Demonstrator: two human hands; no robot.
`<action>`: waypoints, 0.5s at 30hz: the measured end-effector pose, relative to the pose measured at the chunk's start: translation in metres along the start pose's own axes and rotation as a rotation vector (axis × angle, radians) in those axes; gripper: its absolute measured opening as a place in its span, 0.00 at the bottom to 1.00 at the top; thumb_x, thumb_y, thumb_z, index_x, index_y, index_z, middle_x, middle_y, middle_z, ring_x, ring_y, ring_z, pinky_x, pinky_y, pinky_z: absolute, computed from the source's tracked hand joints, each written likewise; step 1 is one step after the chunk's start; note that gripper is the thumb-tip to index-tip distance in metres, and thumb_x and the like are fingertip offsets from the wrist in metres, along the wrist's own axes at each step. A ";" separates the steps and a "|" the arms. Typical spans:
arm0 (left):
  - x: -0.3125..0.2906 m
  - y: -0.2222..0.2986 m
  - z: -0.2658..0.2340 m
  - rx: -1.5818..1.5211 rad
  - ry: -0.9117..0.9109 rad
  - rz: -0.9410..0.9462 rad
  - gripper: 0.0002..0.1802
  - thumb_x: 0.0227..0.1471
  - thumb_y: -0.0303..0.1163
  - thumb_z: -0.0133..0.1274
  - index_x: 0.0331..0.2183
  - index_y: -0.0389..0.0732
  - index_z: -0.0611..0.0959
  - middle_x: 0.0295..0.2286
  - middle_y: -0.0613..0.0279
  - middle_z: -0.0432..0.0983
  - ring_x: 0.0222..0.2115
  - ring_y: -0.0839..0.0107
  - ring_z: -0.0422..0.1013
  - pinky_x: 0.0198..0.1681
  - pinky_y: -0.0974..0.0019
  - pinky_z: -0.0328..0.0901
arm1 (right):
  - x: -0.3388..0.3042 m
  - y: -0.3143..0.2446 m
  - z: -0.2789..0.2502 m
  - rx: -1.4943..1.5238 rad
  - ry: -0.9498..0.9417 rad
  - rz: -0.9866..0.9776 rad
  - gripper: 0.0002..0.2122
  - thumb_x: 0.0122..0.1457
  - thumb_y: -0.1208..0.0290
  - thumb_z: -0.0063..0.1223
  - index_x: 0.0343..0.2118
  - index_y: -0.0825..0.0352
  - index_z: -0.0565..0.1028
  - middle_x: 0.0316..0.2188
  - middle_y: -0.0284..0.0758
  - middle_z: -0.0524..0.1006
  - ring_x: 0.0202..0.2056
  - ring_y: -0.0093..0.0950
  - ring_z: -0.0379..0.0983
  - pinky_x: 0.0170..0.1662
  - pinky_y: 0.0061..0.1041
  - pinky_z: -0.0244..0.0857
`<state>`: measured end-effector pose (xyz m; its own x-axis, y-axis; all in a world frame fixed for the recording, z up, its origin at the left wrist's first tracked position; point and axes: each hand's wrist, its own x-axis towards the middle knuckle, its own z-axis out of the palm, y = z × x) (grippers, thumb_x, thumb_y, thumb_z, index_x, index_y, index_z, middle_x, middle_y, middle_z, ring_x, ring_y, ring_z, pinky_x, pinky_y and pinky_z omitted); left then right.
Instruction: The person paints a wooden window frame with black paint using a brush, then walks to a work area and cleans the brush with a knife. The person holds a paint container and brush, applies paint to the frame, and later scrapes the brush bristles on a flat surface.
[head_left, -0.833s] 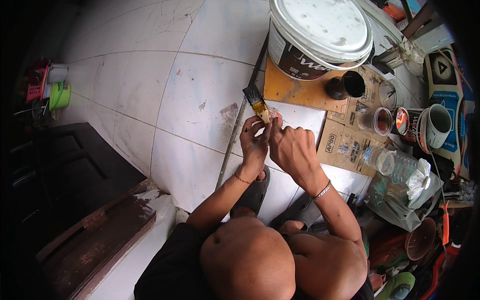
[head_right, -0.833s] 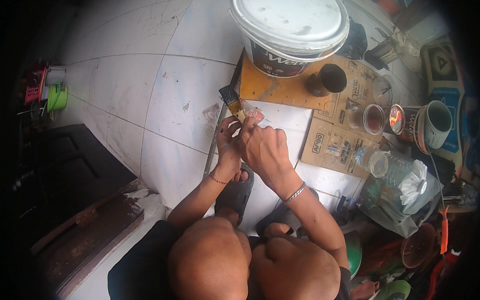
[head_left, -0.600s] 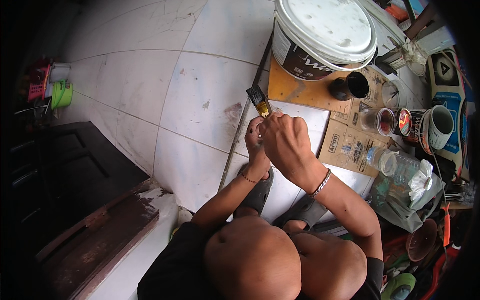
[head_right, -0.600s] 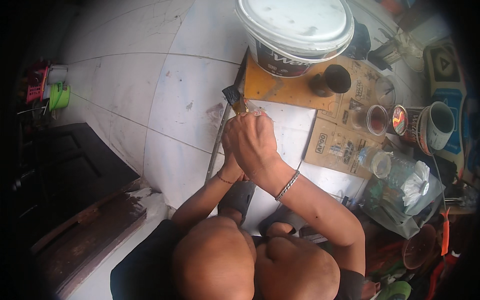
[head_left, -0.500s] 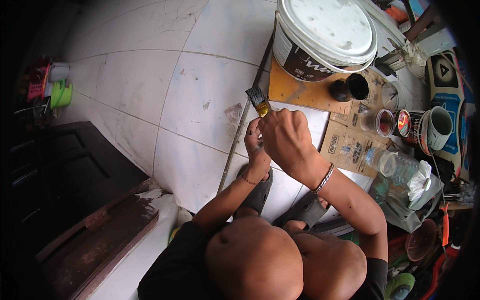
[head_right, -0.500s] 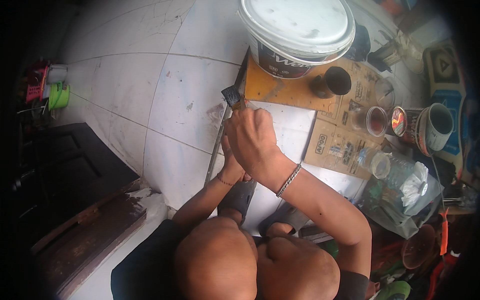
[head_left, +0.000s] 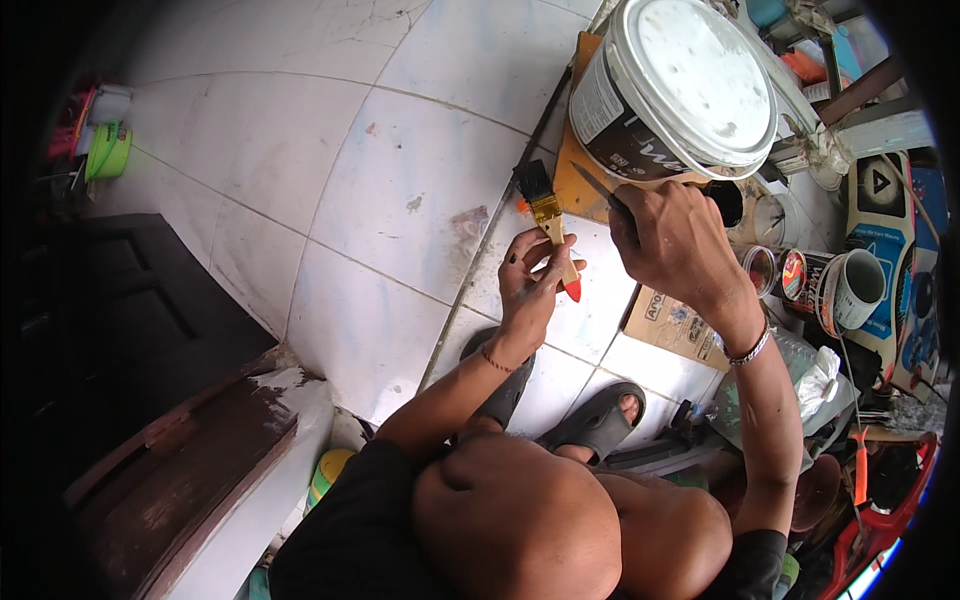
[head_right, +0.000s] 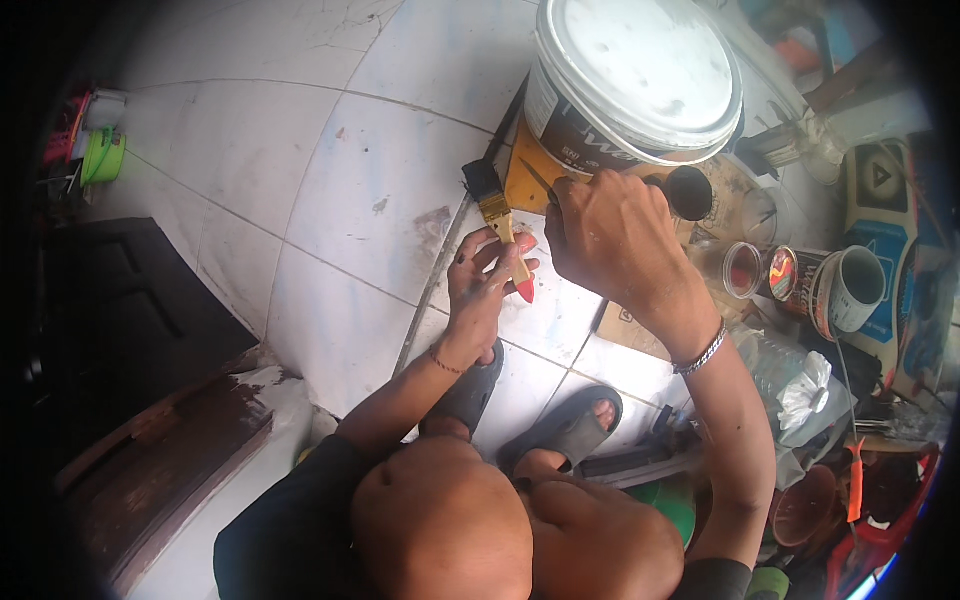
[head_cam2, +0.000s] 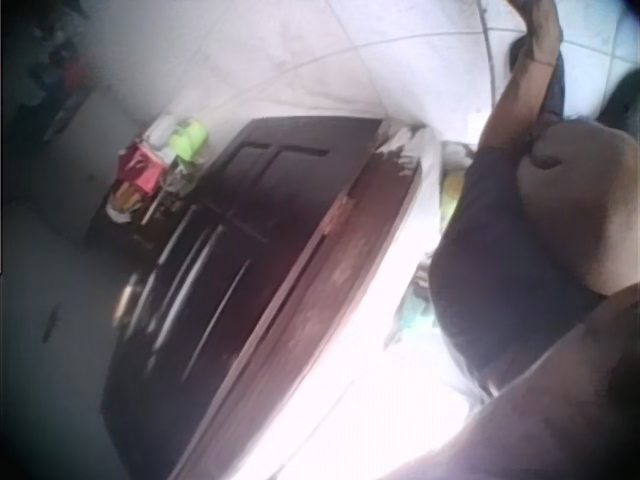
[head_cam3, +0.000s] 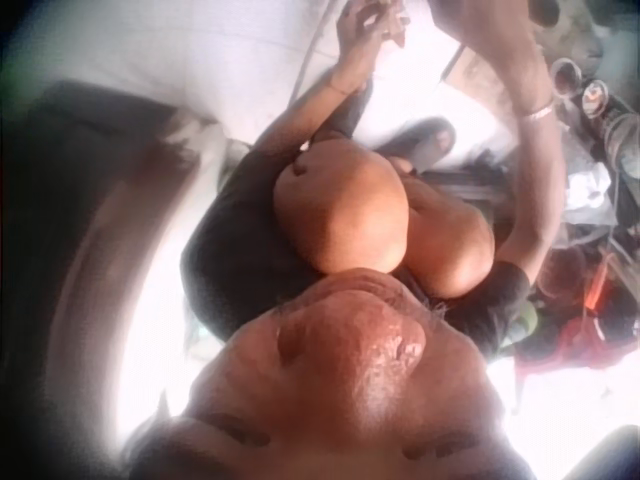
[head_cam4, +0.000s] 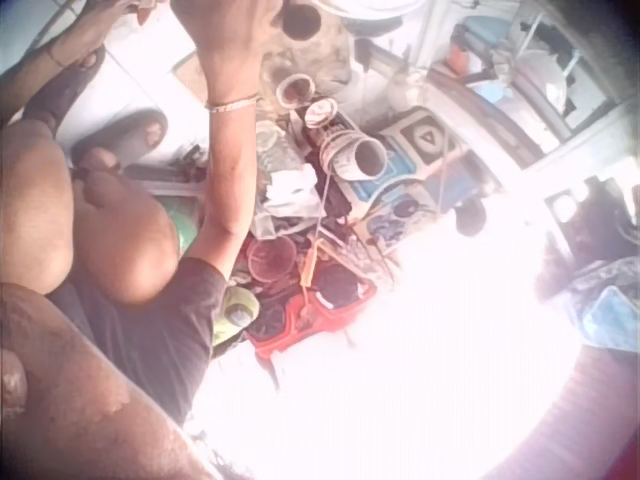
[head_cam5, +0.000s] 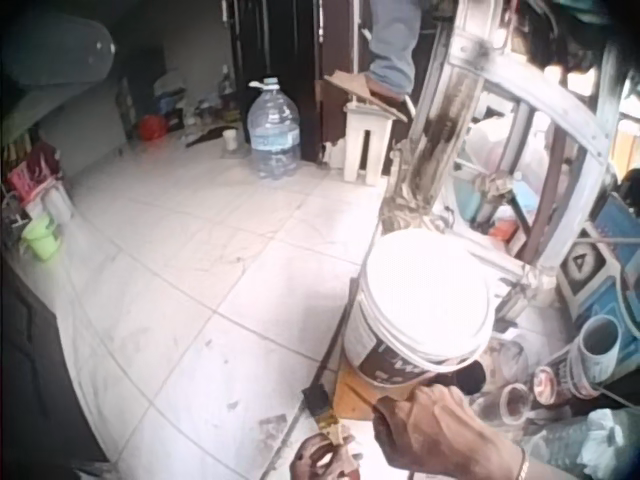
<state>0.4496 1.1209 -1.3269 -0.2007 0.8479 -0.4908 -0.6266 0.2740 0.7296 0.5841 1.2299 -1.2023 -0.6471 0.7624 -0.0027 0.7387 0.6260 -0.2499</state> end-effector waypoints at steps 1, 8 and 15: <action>0.002 -0.001 -0.001 0.007 -0.019 0.021 0.16 0.60 0.24 0.53 0.49 0.34 0.71 0.43 0.54 0.77 0.42 0.72 0.76 0.44 0.66 0.77 | -0.001 0.000 -0.001 0.035 0.023 -0.004 0.05 0.55 0.72 0.57 0.30 0.69 0.77 0.18 0.45 0.74 0.21 0.45 0.72 0.27 0.40 0.66; -0.001 -0.012 -0.012 0.072 -0.066 0.030 0.14 0.60 0.22 0.52 0.48 0.32 0.73 0.43 0.53 0.77 0.42 0.71 0.76 0.44 0.67 0.77 | -0.032 -0.021 0.013 0.164 0.037 0.257 0.07 0.58 0.72 0.54 0.36 0.69 0.77 0.16 0.46 0.74 0.20 0.44 0.72 0.24 0.39 0.63; -0.005 0.009 -0.009 0.121 -0.043 0.100 0.15 0.62 0.26 0.50 0.49 0.31 0.73 0.40 0.54 0.78 0.36 0.73 0.77 0.40 0.68 0.76 | -0.064 -0.033 0.014 0.381 0.077 0.453 0.09 0.58 0.71 0.53 0.39 0.68 0.77 0.12 0.45 0.72 0.17 0.47 0.72 0.24 0.39 0.65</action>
<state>0.4380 1.1154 -1.3222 -0.2235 0.8914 -0.3943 -0.5094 0.2381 0.8269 0.5985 1.1576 -1.2076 -0.2573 0.9584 -0.1238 0.8089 0.1435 -0.5702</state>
